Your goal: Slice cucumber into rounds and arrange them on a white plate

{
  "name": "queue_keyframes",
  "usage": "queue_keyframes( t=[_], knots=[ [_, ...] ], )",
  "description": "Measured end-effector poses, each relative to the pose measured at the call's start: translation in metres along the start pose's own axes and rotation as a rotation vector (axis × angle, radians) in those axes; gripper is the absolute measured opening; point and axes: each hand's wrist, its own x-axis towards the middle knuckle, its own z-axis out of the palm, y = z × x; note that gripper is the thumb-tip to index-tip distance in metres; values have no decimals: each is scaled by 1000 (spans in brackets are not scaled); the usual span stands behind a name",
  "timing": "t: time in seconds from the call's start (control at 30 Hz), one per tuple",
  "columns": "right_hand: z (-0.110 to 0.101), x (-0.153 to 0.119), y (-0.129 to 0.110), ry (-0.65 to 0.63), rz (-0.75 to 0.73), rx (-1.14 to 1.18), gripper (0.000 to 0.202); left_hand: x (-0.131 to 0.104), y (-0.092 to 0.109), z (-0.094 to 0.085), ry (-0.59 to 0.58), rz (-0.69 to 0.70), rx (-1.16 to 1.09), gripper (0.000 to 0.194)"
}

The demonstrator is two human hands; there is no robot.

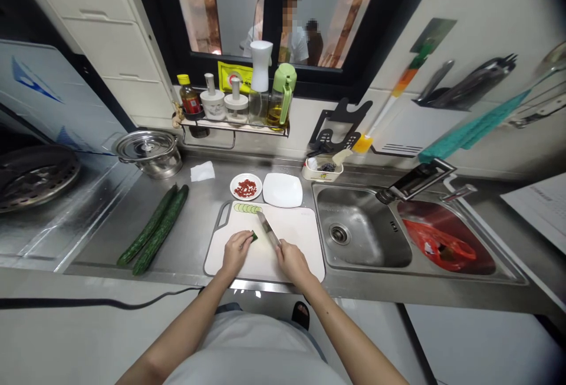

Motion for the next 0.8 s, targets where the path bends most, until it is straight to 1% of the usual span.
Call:
queue_keyframes(
  t=[0.13, 0.23, 0.47, 0.67, 0.8],
  knots=[
    [2, 2, -5, -60, -21, -69, 28, -1, -3, 1, -32, 69, 19, 21],
    [5, 2, -9, -75, -54, -98, 28, -1, -5, 1, -50, 104, 30, 22],
    [14, 4, -15, -41, -122, -132, 28, -3, -7, 4, -26, 107, 22, 23],
    [15, 5, -18, -78, -111, -128, 28, -3, -10, 5, -26, 113, 33, 23],
    [14, 4, -19, -67, -114, -129, 28, -3, -9, 5, -26, 109, 32, 24]
  ],
)
